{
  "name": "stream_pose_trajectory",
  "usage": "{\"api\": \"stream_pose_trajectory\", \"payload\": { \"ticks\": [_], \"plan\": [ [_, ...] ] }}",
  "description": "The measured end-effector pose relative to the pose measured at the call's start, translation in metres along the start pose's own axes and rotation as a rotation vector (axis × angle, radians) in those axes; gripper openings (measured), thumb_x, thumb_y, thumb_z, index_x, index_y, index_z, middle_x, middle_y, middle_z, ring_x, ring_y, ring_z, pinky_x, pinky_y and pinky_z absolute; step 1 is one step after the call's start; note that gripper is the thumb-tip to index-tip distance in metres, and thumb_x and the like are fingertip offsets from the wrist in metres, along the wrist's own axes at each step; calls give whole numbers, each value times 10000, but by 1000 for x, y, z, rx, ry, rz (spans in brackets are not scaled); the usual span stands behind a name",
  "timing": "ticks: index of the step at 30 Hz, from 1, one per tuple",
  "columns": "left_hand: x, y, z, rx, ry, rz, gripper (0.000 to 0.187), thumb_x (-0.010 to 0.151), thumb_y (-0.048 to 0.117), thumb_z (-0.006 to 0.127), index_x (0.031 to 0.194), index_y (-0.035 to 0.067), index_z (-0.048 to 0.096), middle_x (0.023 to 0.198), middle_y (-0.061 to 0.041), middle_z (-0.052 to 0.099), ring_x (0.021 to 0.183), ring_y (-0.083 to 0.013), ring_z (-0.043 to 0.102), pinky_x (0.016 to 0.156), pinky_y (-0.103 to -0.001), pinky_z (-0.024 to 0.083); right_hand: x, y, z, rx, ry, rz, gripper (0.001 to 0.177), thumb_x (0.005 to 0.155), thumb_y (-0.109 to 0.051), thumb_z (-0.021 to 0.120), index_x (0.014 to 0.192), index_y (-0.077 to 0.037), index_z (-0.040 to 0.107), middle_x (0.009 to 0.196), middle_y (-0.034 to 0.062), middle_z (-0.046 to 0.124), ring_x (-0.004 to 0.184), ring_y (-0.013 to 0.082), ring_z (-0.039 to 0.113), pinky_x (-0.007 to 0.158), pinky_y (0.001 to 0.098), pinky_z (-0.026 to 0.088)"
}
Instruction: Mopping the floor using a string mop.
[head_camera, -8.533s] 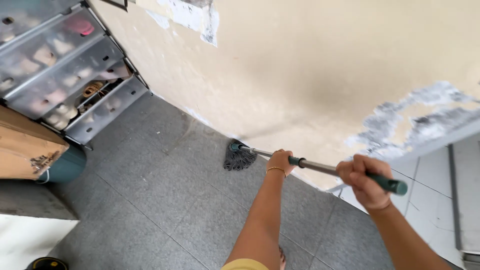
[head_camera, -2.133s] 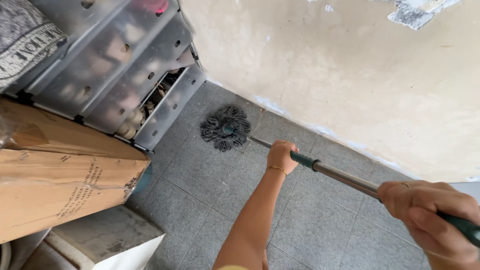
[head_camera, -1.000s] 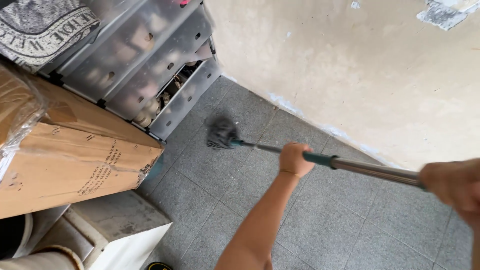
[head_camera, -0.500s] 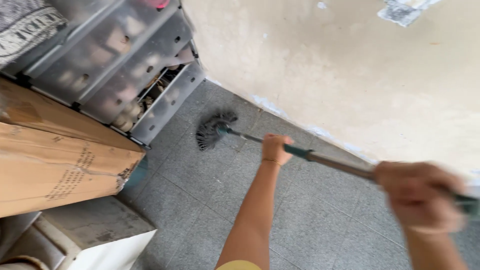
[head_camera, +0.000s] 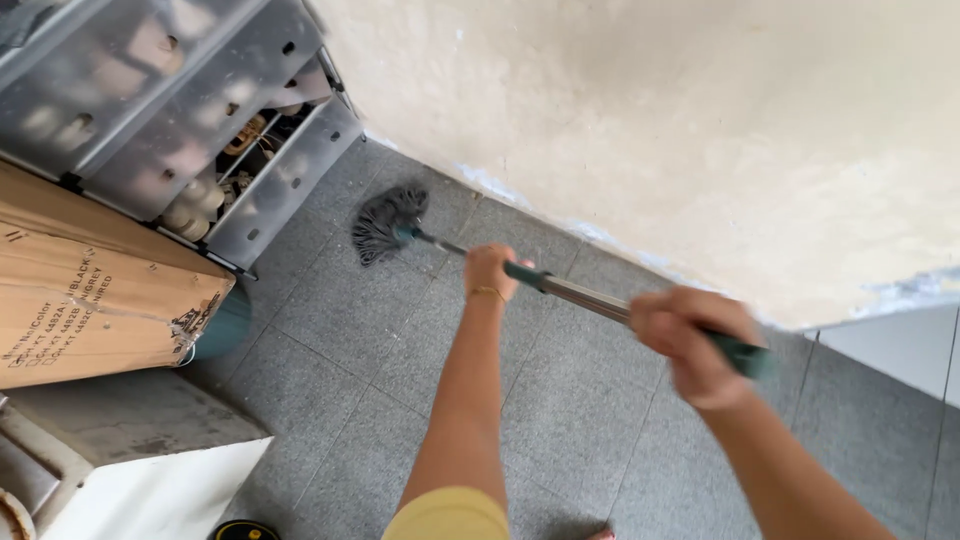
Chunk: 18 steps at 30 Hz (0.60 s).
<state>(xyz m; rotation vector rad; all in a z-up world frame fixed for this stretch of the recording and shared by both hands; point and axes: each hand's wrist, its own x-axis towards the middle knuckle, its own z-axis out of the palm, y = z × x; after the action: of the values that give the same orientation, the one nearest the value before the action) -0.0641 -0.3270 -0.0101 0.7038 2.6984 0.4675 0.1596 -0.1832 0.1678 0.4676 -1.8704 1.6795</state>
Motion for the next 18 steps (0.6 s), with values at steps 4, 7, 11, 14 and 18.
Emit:
{"api": "stream_pose_trajectory", "payload": {
  "ticks": [4, 7, 11, 14, 18],
  "plan": [
    [50, -48, 33, 59, 295, -19, 447, 706, 608, 716, 806, 173, 723, 944, -87, 667, 972, -281, 619, 936, -452, 447, -1, 35, 39, 95, 42, -123, 75, 894, 45, 492, 833, 13, 520, 579, 39, 475, 498, 104, 445, 457, 270, 391],
    [17, -16, 1, 33, 114, -128, 486, 819, 631, 658, 866, 152, 720, 1058, -104, 674, 1053, -289, 631, 977, -433, 462, 11, 12, 25, 44, -10, 73, 247, 882, 62, 487, 682, -71, 429, 579, 53, 423, 516, 130, 362, 476, 301, 332],
    [20, -6, 5, -15, 74, -94, 522, 911, 625, 644, 908, 109, 723, 1104, -128, 663, 1111, -310, 610, 1005, -419, 486, 24, -8, 14, 102, 24, 109, 295, 853, 63, 474, 624, -95, 377, 540, 26, 396, 484, 116, 350, 465, 311, 307],
    [21, -14, -18, -101, 59, -106, 491, 884, 592, 666, 923, 107, 732, 1125, -134, 647, 1147, -321, 584, 1004, -419, 501, 30, 3, 31, 94, 57, 138, 275, 827, 49, 470, 619, -98, 365, 545, 10, 372, 492, 108, 316, 492, 314, 278],
    [52, -61, -36, -167, 14, -213, 420, 881, 526, 705, 1005, 125, 700, 1290, -122, 607, 1192, -344, 586, 1036, -438, 500, 59, 31, 73, -40, 15, 141, 195, 825, 39, 522, 658, -42, 464, 605, 54, 494, 492, 127, 376, 462, 302, 312]
  ]
}}
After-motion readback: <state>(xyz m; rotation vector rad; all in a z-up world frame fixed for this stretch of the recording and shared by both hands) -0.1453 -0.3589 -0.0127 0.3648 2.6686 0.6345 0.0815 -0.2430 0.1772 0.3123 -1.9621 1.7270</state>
